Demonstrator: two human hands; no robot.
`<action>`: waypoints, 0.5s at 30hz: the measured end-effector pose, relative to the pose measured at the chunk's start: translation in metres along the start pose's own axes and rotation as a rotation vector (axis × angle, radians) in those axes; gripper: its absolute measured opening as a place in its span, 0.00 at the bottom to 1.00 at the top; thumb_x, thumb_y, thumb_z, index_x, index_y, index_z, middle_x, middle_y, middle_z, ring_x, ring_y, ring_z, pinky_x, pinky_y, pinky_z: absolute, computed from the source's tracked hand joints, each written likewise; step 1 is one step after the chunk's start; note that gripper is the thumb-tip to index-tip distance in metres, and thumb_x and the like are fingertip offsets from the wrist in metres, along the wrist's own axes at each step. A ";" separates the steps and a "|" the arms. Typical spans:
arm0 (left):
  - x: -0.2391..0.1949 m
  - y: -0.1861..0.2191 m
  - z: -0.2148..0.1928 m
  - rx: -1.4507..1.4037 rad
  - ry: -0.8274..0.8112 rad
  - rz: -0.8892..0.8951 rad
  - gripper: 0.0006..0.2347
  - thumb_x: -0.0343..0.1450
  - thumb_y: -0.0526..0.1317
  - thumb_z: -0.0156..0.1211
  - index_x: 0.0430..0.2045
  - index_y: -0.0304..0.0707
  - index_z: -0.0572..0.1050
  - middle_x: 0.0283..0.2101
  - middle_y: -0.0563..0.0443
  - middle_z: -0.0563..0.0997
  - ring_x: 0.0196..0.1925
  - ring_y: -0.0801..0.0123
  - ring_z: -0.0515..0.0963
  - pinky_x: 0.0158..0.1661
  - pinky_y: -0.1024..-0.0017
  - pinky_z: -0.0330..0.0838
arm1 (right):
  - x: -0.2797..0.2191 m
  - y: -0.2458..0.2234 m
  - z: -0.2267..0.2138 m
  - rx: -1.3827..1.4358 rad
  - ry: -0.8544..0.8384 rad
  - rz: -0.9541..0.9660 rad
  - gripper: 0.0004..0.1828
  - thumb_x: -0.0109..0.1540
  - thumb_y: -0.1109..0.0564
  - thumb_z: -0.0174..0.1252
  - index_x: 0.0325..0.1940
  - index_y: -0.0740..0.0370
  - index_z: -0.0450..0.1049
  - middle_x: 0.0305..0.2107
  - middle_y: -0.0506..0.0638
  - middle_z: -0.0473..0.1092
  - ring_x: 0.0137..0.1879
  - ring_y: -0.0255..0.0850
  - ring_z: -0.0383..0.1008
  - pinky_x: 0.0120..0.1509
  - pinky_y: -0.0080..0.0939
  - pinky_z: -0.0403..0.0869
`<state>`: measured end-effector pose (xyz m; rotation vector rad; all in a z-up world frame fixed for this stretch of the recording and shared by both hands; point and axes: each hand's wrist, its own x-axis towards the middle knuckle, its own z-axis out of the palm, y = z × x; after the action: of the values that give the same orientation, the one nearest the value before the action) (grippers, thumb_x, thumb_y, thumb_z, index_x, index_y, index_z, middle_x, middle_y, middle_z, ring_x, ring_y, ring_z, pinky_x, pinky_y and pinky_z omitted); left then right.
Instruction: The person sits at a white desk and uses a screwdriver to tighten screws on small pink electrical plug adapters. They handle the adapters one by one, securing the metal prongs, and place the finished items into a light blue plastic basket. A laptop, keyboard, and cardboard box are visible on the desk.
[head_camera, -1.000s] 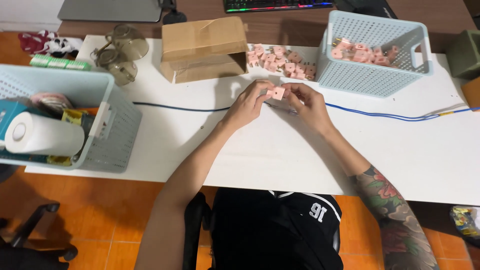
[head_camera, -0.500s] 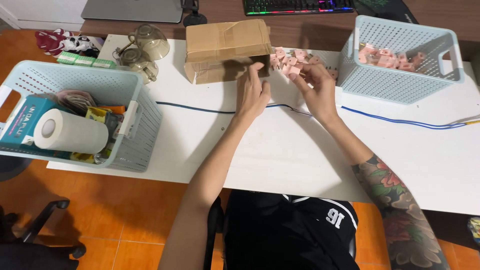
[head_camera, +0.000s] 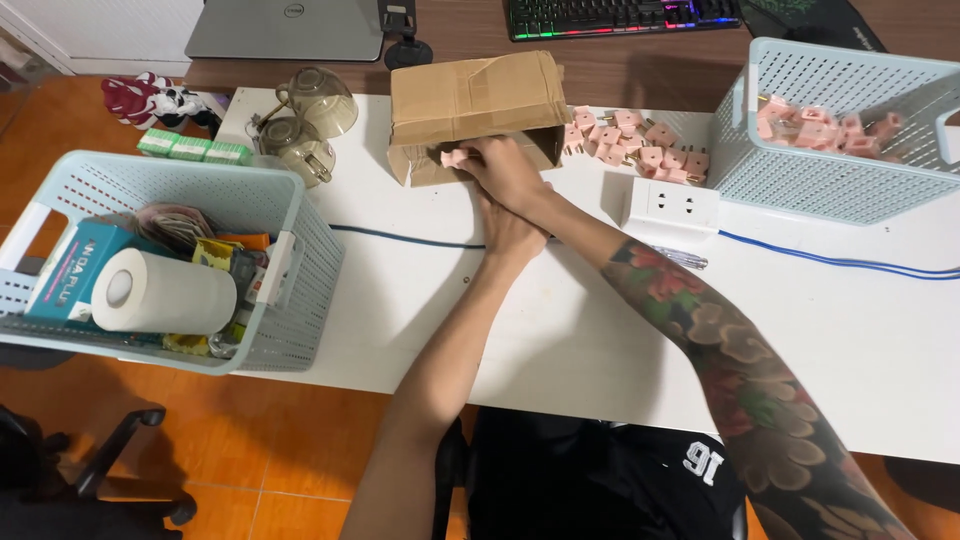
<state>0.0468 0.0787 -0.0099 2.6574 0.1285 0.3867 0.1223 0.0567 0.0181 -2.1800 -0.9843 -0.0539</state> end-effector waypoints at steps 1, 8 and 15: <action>0.000 0.000 -0.001 0.005 -0.005 0.003 0.33 0.81 0.51 0.53 0.76 0.19 0.60 0.77 0.16 0.67 0.85 0.25 0.52 0.81 0.34 0.29 | 0.014 0.002 0.010 0.005 0.004 0.004 0.18 0.70 0.57 0.71 0.62 0.66 0.84 0.51 0.64 0.85 0.61 0.65 0.85 0.65 0.63 0.83; 0.003 0.007 -0.003 0.043 -0.066 0.125 0.29 0.82 0.53 0.53 0.70 0.24 0.63 0.71 0.23 0.68 0.80 0.31 0.56 0.78 0.36 0.35 | 0.067 0.002 0.044 -0.147 -0.073 0.159 0.14 0.74 0.46 0.64 0.61 0.50 0.83 0.52 0.51 0.85 0.63 0.53 0.86 0.68 0.59 0.83; -0.003 0.008 -0.005 0.058 -0.090 0.195 0.25 0.82 0.54 0.53 0.64 0.30 0.67 0.65 0.29 0.70 0.75 0.37 0.61 0.76 0.38 0.41 | 0.077 -0.011 0.043 -0.250 -0.086 0.065 0.17 0.78 0.47 0.54 0.65 0.54 0.81 0.58 0.59 0.83 0.70 0.59 0.81 0.74 0.66 0.76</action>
<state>0.0425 0.0731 -0.0032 2.7482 -0.1503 0.3292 0.1589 0.1382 0.0176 -2.4597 -0.9978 -0.0551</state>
